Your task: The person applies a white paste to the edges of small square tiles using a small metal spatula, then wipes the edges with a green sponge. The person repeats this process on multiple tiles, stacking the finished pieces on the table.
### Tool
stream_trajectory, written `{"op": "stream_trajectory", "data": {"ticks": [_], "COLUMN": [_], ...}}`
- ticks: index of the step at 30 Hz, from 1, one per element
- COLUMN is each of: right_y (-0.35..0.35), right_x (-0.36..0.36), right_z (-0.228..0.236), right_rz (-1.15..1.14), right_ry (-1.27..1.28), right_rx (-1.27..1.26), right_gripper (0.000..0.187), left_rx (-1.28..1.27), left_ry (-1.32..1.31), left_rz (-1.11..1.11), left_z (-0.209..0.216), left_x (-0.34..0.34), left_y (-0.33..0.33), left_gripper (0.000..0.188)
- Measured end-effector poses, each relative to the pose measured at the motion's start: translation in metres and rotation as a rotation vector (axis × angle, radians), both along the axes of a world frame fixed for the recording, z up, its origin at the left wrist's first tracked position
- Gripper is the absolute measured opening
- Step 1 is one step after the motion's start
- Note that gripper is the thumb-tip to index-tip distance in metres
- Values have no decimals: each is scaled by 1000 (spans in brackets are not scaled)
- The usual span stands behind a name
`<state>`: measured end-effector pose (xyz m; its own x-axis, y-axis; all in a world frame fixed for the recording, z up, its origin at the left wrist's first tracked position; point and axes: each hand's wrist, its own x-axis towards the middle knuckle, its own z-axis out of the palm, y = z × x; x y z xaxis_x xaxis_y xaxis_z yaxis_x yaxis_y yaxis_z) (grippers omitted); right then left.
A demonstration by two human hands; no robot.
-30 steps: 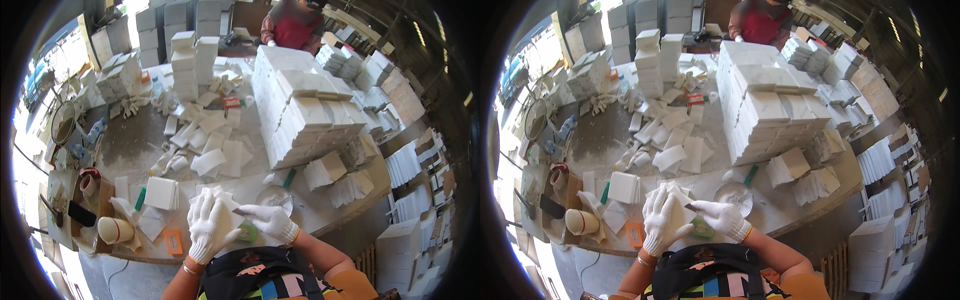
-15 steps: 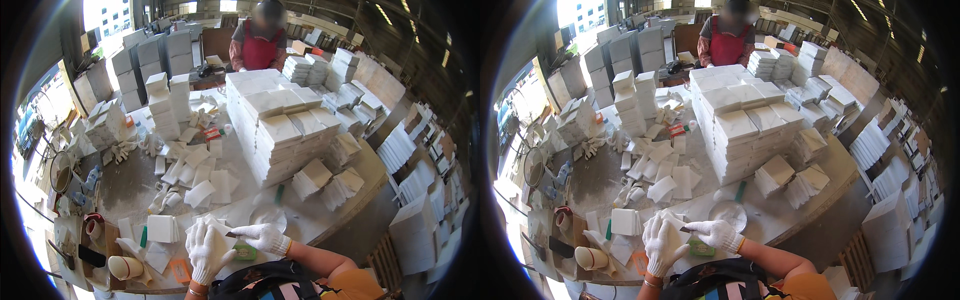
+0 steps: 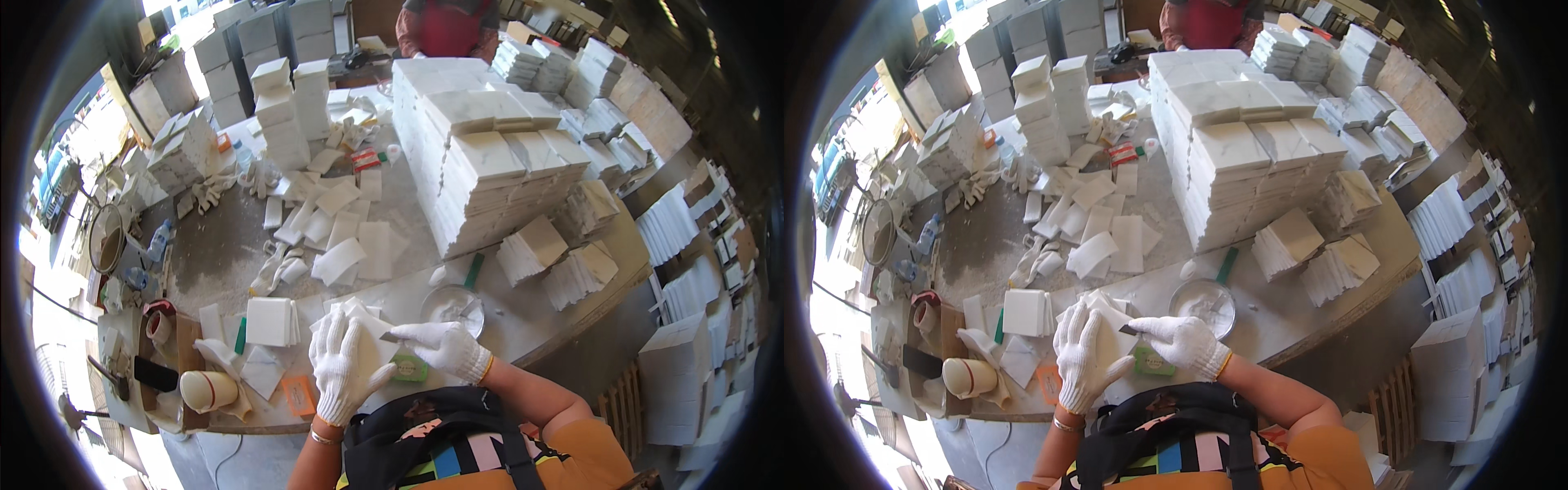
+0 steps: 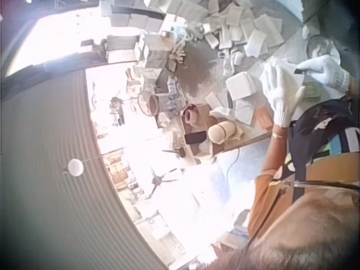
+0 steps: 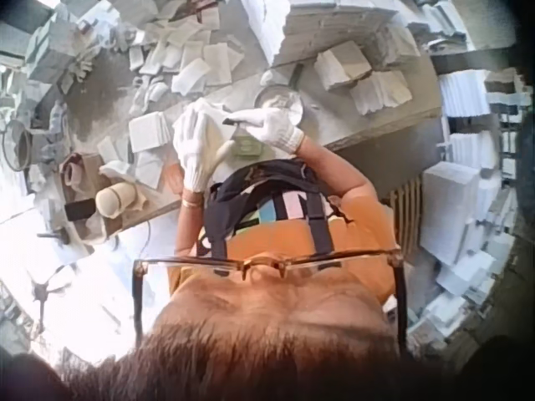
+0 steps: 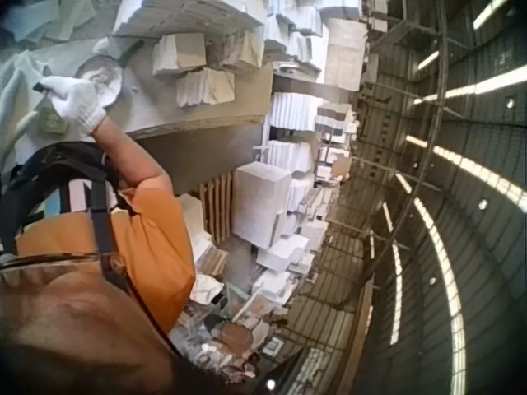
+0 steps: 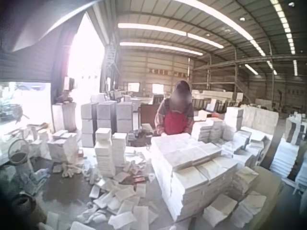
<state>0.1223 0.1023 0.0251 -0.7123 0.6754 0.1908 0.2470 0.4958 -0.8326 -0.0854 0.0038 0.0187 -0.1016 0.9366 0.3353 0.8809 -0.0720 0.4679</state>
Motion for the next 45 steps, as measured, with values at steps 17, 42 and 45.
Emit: {"op": "stream_trajectory", "data": {"ticks": [17,42,45], "right_y": [28,-18,-29], "right_x": [-3,5,12], "right_z": [17,33,45], "right_rz": [72,4,-66], "right_ry": [-42,-35,9], "right_rx": [-72,-331,-633], "right_gripper": [36,39,45], "left_rx": [37,-16,-6], "left_ry": [-25,-11,-71], "left_rz": [11,-3,20], "left_z": [6,11,11], "left_x": [2,-1,4], "left_y": [2,-1,-9], "left_gripper": [87,99,100]}}
